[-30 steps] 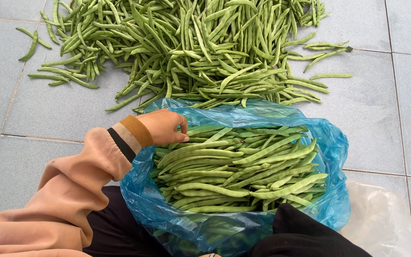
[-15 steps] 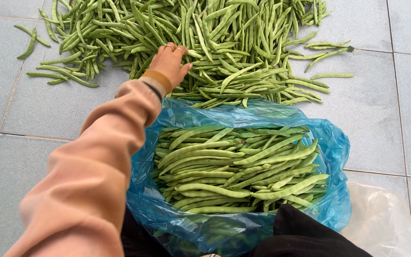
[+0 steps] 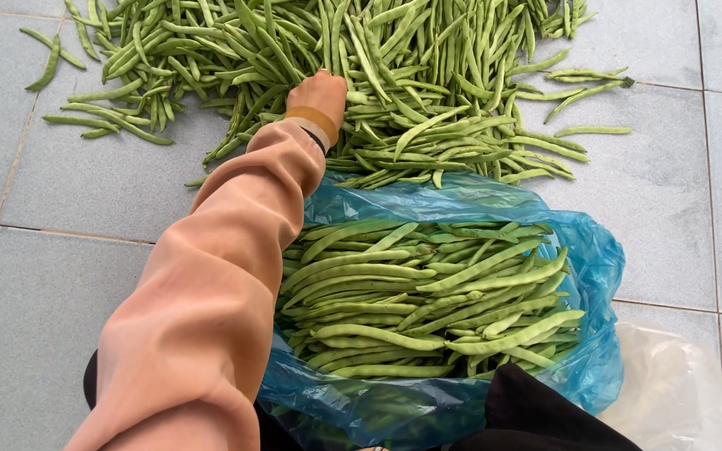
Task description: Sorting green beans from a pile on the floor and placing them into a plastic bag.
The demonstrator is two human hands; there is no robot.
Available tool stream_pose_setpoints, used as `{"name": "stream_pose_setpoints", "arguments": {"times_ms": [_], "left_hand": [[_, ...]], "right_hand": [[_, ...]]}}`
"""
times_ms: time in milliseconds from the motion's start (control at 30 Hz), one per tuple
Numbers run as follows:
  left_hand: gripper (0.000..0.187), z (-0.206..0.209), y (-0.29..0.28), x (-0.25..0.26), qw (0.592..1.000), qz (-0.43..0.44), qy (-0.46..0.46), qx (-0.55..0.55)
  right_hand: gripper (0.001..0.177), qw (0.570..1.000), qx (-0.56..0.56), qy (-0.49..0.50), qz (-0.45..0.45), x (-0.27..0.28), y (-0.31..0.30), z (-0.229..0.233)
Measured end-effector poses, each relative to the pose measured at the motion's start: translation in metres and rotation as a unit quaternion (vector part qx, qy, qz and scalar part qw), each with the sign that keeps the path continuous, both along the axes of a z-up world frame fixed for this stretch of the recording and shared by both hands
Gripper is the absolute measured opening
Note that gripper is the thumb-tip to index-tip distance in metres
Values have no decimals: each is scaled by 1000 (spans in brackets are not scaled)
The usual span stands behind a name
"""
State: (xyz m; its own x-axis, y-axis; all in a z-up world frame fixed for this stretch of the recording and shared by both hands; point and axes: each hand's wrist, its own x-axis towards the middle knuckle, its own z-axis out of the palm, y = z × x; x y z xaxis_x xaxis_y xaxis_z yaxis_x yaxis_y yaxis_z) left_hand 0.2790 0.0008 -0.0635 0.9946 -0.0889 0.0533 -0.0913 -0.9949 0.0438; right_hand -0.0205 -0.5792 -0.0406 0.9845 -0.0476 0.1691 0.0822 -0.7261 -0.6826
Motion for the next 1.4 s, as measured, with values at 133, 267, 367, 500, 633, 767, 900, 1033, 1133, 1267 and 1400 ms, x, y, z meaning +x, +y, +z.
{"name": "stream_pose_setpoints", "arguments": {"times_ms": [133,267,367,500,633,767,900,1033,1133,1267,1400], "left_hand": [[21,19,1,-20,997,49,33,-44],[23,38,12,-39,995,67,40,-58],[20,50,27,-63,994,82,34,-66],[18,23,72,-79,996,68,8,-56],[19,57,71,-139,995,53,-27,-81],[19,85,54,-191,986,9,-52,-158],[20,108,33,-241,959,-122,-60,-249],[19,70,14,-282,972,-107,-26,-207],[22,45,12,-292,981,-75,31,-175],[20,40,10,-292,984,-92,-5,-154],[40,43,7,-290,982,-113,19,-151]], "right_hand": [[22,1000,-3,-7,3,93,97,24],[26,971,-119,46,204,225,204,0],[28,953,-175,-41,244,272,218,-67],[25,951,-213,-90,205,272,222,-91],[18,960,-161,-60,221,251,221,-67],[26,969,-139,45,201,256,213,-68],[23,972,-110,-3,208,265,185,-38],[14,968,-139,-20,210,183,194,66],[23,958,-55,67,273,127,193,82],[18,934,-67,135,324,79,198,60],[17,946,-106,91,293,63,216,49]]}}
